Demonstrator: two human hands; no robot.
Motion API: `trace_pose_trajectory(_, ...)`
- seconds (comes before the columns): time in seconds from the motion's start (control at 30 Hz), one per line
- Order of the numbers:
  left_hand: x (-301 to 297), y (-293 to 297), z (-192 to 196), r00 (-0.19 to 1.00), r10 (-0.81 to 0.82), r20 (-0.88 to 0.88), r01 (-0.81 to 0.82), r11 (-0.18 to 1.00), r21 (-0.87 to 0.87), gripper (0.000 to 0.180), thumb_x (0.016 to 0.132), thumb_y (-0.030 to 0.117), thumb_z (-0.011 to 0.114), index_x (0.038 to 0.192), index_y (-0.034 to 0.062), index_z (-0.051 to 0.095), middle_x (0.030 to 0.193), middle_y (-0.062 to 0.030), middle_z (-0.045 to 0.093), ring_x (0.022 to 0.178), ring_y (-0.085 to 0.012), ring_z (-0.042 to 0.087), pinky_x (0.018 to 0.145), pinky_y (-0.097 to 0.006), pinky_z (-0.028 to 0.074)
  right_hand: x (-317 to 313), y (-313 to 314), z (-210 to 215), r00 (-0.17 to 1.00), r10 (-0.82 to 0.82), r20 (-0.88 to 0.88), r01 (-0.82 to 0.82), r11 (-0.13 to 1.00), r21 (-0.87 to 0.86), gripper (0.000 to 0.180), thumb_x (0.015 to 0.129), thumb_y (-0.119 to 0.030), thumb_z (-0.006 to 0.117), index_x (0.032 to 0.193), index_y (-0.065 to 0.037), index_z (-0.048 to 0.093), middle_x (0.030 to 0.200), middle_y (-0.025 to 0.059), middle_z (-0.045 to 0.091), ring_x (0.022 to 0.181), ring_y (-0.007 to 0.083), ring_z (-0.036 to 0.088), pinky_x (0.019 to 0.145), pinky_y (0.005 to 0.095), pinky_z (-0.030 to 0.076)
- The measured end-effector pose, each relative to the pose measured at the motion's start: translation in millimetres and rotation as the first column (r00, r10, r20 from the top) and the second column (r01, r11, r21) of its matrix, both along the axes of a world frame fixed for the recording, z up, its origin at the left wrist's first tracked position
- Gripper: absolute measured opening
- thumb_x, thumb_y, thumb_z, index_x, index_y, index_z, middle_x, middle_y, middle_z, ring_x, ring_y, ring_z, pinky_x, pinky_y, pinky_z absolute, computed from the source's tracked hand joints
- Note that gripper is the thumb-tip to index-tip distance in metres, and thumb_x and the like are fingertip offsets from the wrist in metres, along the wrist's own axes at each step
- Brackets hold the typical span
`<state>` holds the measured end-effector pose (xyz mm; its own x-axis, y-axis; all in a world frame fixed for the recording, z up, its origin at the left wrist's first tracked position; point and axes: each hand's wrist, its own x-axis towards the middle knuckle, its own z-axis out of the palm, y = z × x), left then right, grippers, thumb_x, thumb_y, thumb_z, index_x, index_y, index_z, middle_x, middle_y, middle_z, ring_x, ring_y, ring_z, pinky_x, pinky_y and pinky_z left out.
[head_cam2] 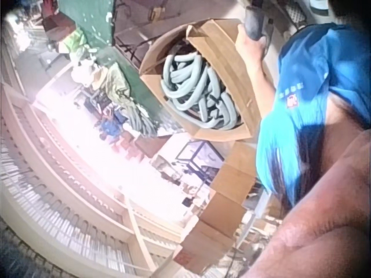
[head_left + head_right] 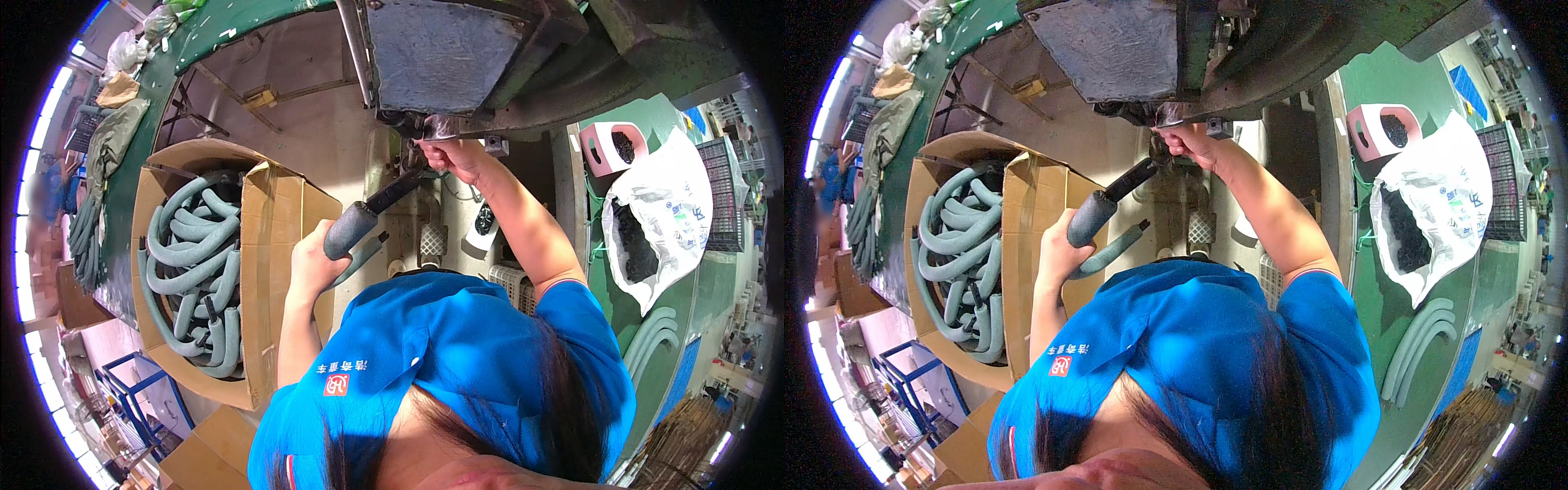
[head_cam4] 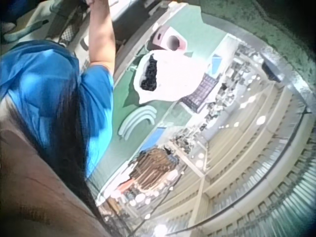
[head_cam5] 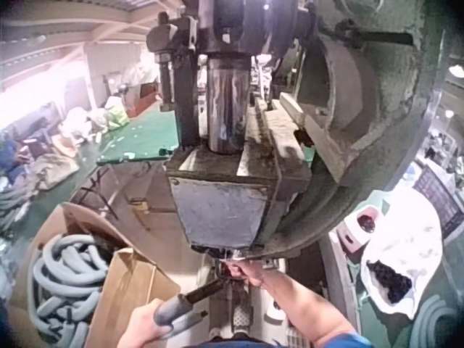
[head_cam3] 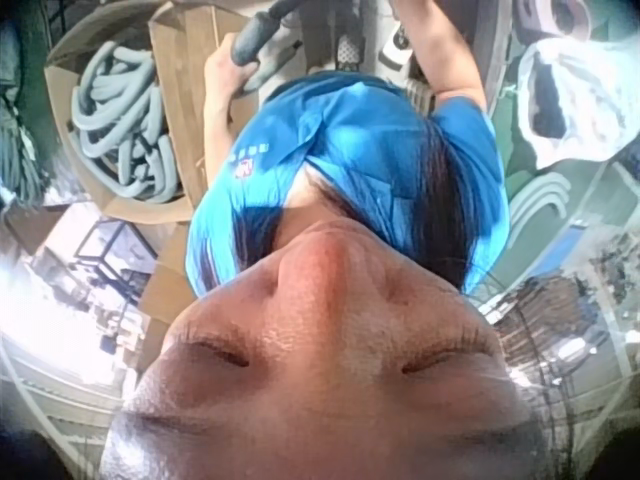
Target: The person repeatedly picks up gray rubber seal pieces and black plastic clips, inserts the seal into a machine fixture, and secures it with the clip. Finished units are placed on the green workbench to the right.
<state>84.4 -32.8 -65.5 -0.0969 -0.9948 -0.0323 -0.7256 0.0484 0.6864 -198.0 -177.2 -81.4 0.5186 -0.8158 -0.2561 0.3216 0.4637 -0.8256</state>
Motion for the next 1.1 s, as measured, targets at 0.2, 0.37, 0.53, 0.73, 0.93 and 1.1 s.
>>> trace_pose_trajectory(0.2, -8, -15, -2, 0.997, -0.077, 0.020, 0.078, 0.996, -0.037, 0.042, 0.060, 0.009, 0.066, 0.101, 0.0060, 0.057, 0.082, -0.0197, 0.063, 0.080, -0.0363, 0.063, 0.071, -0.039, 0.049, -22, 20, -4, 0.933, -0.052, -0.356, 0.026, 0.997, -0.077, 0.048, 0.094, -0.051, 0.041, 0.079, -0.008, 0.057, 0.056, -0.0057, 0.033, 0.050, 0.0049, 0.031, 0.046, 0.0213, 0.025)
trace_pose_trajectory(0.37, -36, -47, 14, 0.990, -0.107, 0.089, 0.116, 0.987, -0.108, 0.041, 0.062, 0.014, 0.068, 0.101, 0.0075, 0.057, 0.083, -0.0183, 0.063, 0.081, -0.0370, 0.062, 0.070, -0.042, 0.049, -11, 36, 7, 0.675, -0.354, -0.647, -0.118, 0.814, -0.568, 0.043, 0.096, -0.043, 0.043, 0.096, -0.002, 0.056, 0.070, 0.0083, 0.056, 0.068, 0.0215, 0.055, 0.066, 0.0385, 0.045)
trace_pose_trajectory(0.53, -47, -83, 1, 0.982, -0.111, 0.151, 0.155, 0.935, -0.320, 0.038, 0.063, 0.014, 0.070, 0.097, 0.0095, 0.056, 0.085, -0.0128, 0.063, 0.081, -0.0337, 0.063, 0.068, -0.041, 0.050, -23, -5, -46, 0.647, -0.507, -0.569, -0.063, 0.709, -0.703, 0.020, 0.093, -0.022, 0.048, 0.099, -0.005, 0.058, 0.081, 0.0124, 0.060, 0.074, 0.0250, 0.056, 0.070, 0.0395, 0.045)
trace_pose_trajectory(0.73, -41, -91, -2, 0.974, -0.157, 0.165, 0.202, 0.929, -0.308, 0.041, 0.063, 0.009, 0.070, 0.102, 0.0072, 0.057, 0.086, -0.0163, 0.063, 0.081, -0.0342, 0.062, 0.070, -0.039, 0.051, -17, -7, -58, 0.753, -0.397, -0.526, 0.183, 0.893, -0.411, 0.020, 0.088, -0.027, 0.056, 0.092, -0.007, 0.057, 0.070, 0.0061, 0.057, 0.064, 0.0166, 0.055, 0.055, 0.0330, 0.044)
trace_pose_trajectory(0.93, -38, -108, 3, 0.969, -0.223, -0.106, 0.245, 0.913, 0.326, 0.050, 0.062, 0.016, 0.070, 0.110, 0.0060, 0.058, 0.096, -0.0215, 0.064, 0.088, -0.0350, 0.063, 0.077, -0.040, 0.050, -11, -6, -98, 0.660, -0.501, -0.560, 0.348, 0.864, -0.364, 0.031, 0.090, -0.041, 0.055, 0.086, -0.011, 0.058, 0.065, 0.0006, 0.055, 0.051, 0.0122, 0.047, 0.045, 0.0303, 0.038)
trace_pose_trajectory(1.1, -33, -130, 1, 0.932, -0.357, 0.062, 0.330, 0.908, 0.258, 0.046, 0.061, 0.014, 0.067, 0.105, 0.0037, 0.060, 0.091, -0.0202, 0.064, 0.089, -0.0327, 0.062, 0.080, -0.039, 0.048, -10, 6, -36, 0.775, -0.318, -0.547, 0.359, 0.933, -0.033, 0.045, 0.089, -0.051, 0.054, 0.067, -0.012, 0.050, 0.054, -0.0031, 0.046, 0.041, 0.0086, 0.036, 0.038, 0.0262, 0.026)
